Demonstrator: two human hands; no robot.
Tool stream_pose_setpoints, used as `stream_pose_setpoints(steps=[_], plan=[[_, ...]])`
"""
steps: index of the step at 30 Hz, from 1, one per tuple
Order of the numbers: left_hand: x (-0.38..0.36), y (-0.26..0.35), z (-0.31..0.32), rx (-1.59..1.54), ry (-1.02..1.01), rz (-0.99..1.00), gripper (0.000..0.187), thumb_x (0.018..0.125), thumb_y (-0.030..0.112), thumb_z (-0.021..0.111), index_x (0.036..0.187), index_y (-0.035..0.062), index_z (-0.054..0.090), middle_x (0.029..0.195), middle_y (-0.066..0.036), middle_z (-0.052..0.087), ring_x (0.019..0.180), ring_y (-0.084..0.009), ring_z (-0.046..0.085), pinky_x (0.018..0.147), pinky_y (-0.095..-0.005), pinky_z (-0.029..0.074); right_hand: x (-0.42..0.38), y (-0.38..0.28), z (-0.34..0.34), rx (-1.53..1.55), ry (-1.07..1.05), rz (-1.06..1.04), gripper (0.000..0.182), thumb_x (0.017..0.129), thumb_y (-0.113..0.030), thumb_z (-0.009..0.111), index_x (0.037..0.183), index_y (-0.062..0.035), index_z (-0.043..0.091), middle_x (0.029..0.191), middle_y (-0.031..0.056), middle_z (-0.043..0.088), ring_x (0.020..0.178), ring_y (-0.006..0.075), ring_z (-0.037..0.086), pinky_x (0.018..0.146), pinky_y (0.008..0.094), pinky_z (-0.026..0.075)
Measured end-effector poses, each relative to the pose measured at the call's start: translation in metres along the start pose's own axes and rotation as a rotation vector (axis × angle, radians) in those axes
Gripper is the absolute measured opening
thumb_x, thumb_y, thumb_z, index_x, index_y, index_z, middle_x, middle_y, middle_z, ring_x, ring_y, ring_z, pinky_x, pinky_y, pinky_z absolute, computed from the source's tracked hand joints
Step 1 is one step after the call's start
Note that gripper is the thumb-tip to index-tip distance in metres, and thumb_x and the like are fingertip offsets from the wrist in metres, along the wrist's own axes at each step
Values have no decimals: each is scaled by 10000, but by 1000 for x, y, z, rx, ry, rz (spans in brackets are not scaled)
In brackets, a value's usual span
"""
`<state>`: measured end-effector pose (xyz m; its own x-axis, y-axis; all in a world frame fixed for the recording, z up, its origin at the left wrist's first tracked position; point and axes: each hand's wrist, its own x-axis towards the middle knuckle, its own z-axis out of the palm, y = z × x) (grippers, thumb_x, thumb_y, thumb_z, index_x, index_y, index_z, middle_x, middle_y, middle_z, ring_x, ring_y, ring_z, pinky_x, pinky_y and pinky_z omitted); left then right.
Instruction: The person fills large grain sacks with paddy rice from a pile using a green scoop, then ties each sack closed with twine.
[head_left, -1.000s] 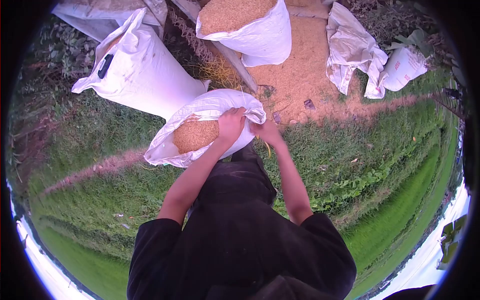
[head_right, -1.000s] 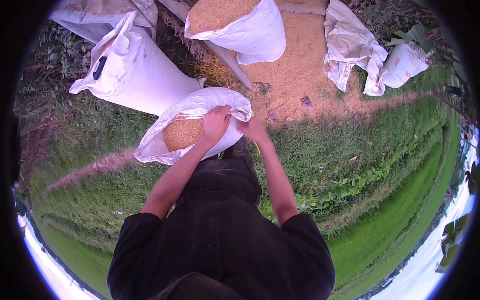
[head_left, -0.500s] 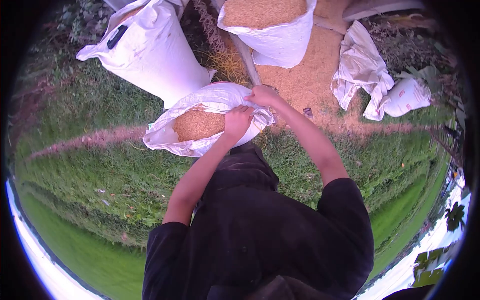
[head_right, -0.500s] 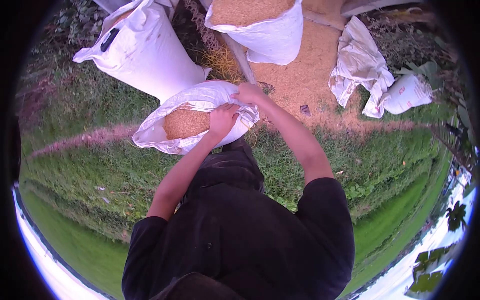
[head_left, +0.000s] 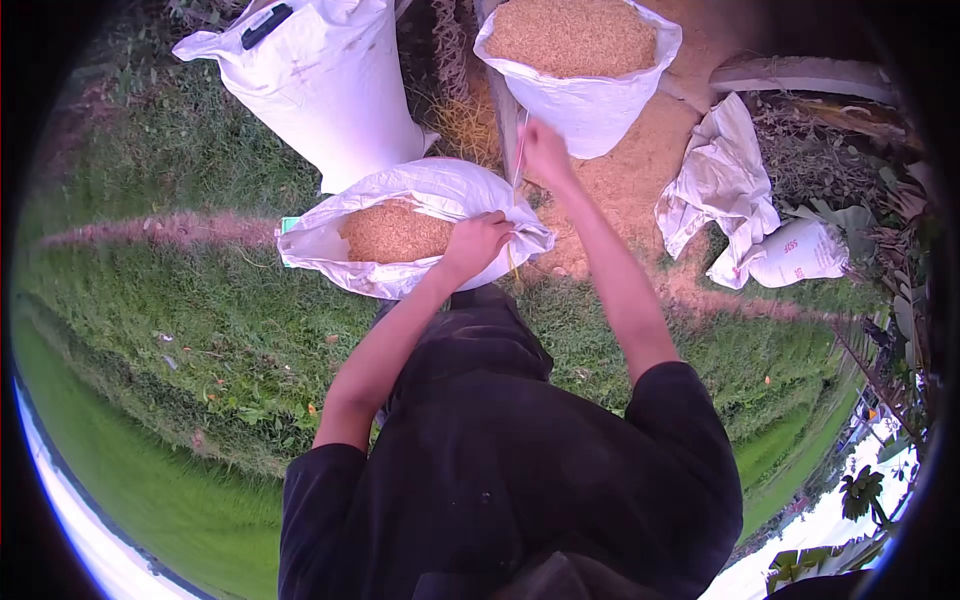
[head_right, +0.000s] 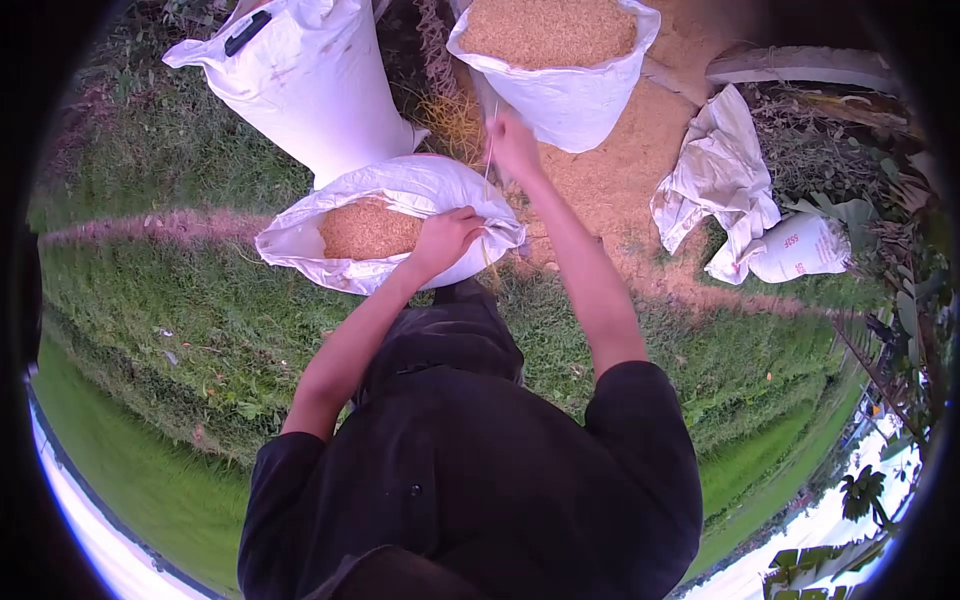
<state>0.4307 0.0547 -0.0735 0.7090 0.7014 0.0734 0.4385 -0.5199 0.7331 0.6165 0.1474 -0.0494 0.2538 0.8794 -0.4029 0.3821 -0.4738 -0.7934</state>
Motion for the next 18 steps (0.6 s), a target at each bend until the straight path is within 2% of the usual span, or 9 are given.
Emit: stream_pose_setpoints(steps=[5, 7, 8, 10, 11, 13, 14, 16, 18], plan=[[11, 4, -16, -78, -100, -46, 236, 854, 256, 659, 976, 54, 650, 894, -73, 646, 751, -306, 655, 688, -419, 527, 60, -95, -22, -45, 35, -338, 255, 980, -214, 476, 813, -28, 524, 607, 82, 600, 531, 203, 654, 517, 320, 494], [11, 6, -13, -143, -31, -236, 298, 866, 301, 659, 1061, 78, 629, 929, -108, 680, 743, -309, 677, 658, -431, 530, 55, -145, -25, -102, 29, -478, 248, 990, -230, 467, 838, -35, 494, 612, 72, 612, 518, 185, 633, 518, 302, 482], [14, 5, -13, -139, -44, -217, 298, 866, 301, 659, 1061, 78, 629, 929, -108, 680, 743, -309, 677, 658, -431, 530, 47, -174, -31, -133, 36, -549, 243, 999, -243, 461, 868, -38, 475, 625, 67, 629, 518, 163, 616, 524, 288, 476], [27, -2, -12, -278, 17, -288, 268, 900, 288, 629, 1098, 108, 608, 937, -139, 696, 775, -306, 695, 658, -432, 535, 9, -232, -41, -53, 62, -550, 289, 966, -282, 497, 922, -7, 574, 815, 274, 632, 786, 357, 679, 676, 512, 482], [32, -5, -12, -277, 8, -274, 268, 900, 288, 629, 1098, 108, 608, 937, -139, 696, 775, -306, 695, 658, -432, 535, 6, -244, -41, -54, 79, -546, 289, 966, -282, 497, 922, -7, 574, 815, 274, 632, 786, 357, 679, 676, 512, 482], [41, -12, -11, -103, -127, -237, 216, 925, 268, 602, 1056, 98, 606, 901, -134, 702, 804, -307, 699, 670, -429, 539, 1, -260, -42, -151, 281, -878, 244, 957, -227, 485, 909, 3, 555, 793, 289, 602, 830, 483, 590, 691, 552, 442], [46, -14, -10, -102, -139, -217, 216, 925, 268, 602, 1056, 98, 606, 901, -134, 702, 804, -307, 699, 670, -429, 539, -4, -265, -46, -157, 303, -870, 244, 957, -227, 485, 909, 3, 555, 793, 289, 602, 830, 483, 590, 691, 552, 442], [52, -21, -4, -216, 5, -270, 158, 933, 223, 574, 1007, 88, 607, 808, -171, 678, 761, -389, 655, 620, -477, 504, -20, -273, -55, -104, 406, -974, 237, 954, -217, 483, 905, 6, 548, 812, 289, 600, 854, 498, 572, 698, 562, 429], [57, -31, 2, -264, 74, -209, 147, 939, 216, 568, 1008, 89, 595, 814, -168, 678, 764, -397, 649, 621, -481, 497, -36, -273, -67, -68, 467, -928, 236, 954, -217, 485, 902, 5, 548, 814, 288, 600, 855, 498, 571, 697, 557, 429]])
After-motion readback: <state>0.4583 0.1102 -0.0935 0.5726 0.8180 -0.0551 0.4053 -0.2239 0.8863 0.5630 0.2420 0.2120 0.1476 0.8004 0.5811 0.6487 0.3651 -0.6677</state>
